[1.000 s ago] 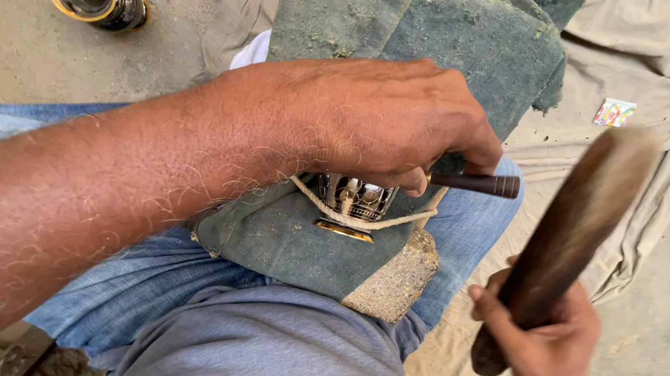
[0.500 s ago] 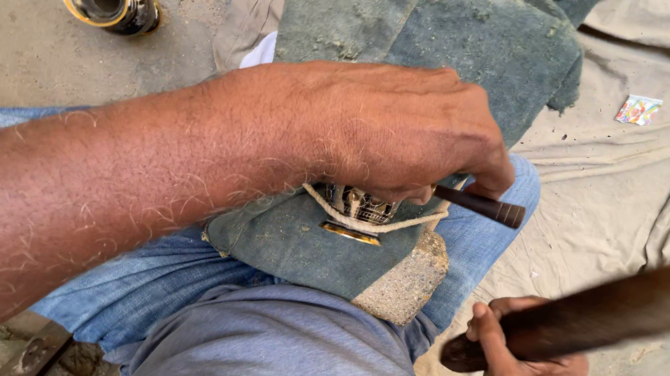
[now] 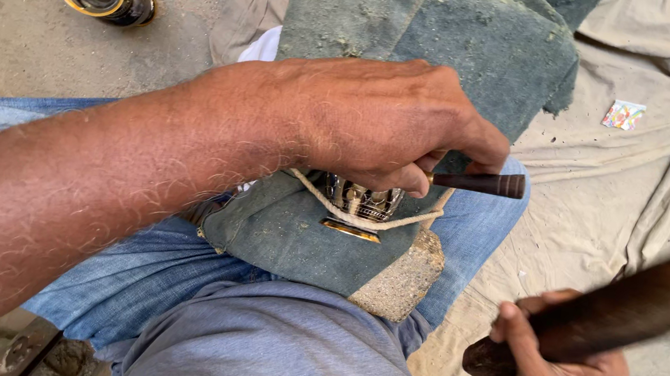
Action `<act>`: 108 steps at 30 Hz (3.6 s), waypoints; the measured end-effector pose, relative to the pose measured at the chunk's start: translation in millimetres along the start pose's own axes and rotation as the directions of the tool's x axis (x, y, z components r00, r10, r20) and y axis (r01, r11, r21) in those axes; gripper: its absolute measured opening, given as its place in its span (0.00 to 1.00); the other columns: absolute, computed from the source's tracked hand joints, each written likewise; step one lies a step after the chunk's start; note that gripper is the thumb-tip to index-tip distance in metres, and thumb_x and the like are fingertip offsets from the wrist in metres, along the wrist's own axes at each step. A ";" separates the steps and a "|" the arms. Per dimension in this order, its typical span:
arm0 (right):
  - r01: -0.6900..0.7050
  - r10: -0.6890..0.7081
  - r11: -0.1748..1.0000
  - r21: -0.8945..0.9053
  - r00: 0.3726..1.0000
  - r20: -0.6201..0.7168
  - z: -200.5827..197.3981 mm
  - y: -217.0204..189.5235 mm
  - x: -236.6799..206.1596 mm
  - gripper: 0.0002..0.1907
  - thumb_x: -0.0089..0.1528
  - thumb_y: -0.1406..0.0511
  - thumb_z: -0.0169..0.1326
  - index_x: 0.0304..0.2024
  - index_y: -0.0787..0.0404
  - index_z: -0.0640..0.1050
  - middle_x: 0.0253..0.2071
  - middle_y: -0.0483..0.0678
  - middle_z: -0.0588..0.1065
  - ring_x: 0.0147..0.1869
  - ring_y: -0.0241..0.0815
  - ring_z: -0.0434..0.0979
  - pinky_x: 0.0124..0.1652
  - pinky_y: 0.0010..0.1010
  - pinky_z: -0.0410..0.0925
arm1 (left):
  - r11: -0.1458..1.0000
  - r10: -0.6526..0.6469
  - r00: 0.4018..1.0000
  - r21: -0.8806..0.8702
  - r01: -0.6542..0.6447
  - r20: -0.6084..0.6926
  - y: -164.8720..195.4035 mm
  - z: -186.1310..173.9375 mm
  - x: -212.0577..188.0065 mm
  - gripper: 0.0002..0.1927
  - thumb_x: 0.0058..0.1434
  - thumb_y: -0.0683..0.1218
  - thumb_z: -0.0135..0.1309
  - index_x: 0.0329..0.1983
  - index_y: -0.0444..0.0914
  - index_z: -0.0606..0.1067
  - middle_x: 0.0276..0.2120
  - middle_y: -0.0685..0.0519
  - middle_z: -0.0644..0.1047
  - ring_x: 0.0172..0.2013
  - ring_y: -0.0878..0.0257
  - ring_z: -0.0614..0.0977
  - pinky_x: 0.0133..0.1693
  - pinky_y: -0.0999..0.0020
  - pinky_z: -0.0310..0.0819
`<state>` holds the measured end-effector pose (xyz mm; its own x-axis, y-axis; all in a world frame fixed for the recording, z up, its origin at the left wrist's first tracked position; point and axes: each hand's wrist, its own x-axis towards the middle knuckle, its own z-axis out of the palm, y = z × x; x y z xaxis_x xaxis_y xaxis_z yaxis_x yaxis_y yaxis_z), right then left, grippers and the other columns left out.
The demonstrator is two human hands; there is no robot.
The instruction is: The person sits cross-legged on the ground and repeatedly strikes a small metal object with a wooden mallet. The object is held steady with the left hand while the right hand delivers consistent blows. The person occasionally repositions the object to work on different areas.
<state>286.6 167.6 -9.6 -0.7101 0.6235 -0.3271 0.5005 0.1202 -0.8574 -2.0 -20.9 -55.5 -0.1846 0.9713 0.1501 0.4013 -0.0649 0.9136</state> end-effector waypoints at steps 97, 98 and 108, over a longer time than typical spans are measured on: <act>0.178 -0.103 0.982 -0.067 0.794 0.599 132.2 66.3 151.1 0.20 0.64 0.67 0.56 0.57 0.70 0.76 0.58 0.54 0.77 0.58 0.42 0.74 0.56 0.36 0.71 | 0.701 -0.653 0.624 -0.655 0.282 -0.430 74.1 58.0 -99.0 0.18 0.59 0.37 0.65 0.53 0.34 0.79 0.38 0.53 0.80 0.38 0.70 0.80 0.41 0.75 0.81; 0.177 -0.089 0.979 -0.100 0.815 0.573 132.5 63.5 150.4 0.20 0.64 0.67 0.57 0.56 0.70 0.77 0.57 0.54 0.78 0.58 0.43 0.76 0.55 0.35 0.71 | 0.719 -0.638 0.649 -0.622 0.310 -0.415 71.8 53.3 -94.0 0.17 0.59 0.38 0.65 0.52 0.35 0.79 0.39 0.54 0.80 0.38 0.70 0.81 0.41 0.75 0.82; -0.201 0.074 0.828 0.524 0.964 0.254 52.4 62.8 46.9 0.35 0.62 0.71 0.61 0.70 0.65 0.63 0.49 0.53 0.77 0.50 0.39 0.78 0.51 0.29 0.75 | 0.941 -0.309 0.938 -0.196 0.276 -0.160 27.8 12.1 -29.8 0.24 0.52 0.41 0.67 0.53 0.39 0.79 0.30 0.54 0.82 0.30 0.66 0.83 0.34 0.69 0.80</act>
<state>258.8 163.9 -99.6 -0.7736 0.4140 -0.4797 0.2976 -0.4310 -0.8519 25.6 -48.9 -39.2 -0.4409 0.8939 -0.0807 0.1507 0.1623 0.9752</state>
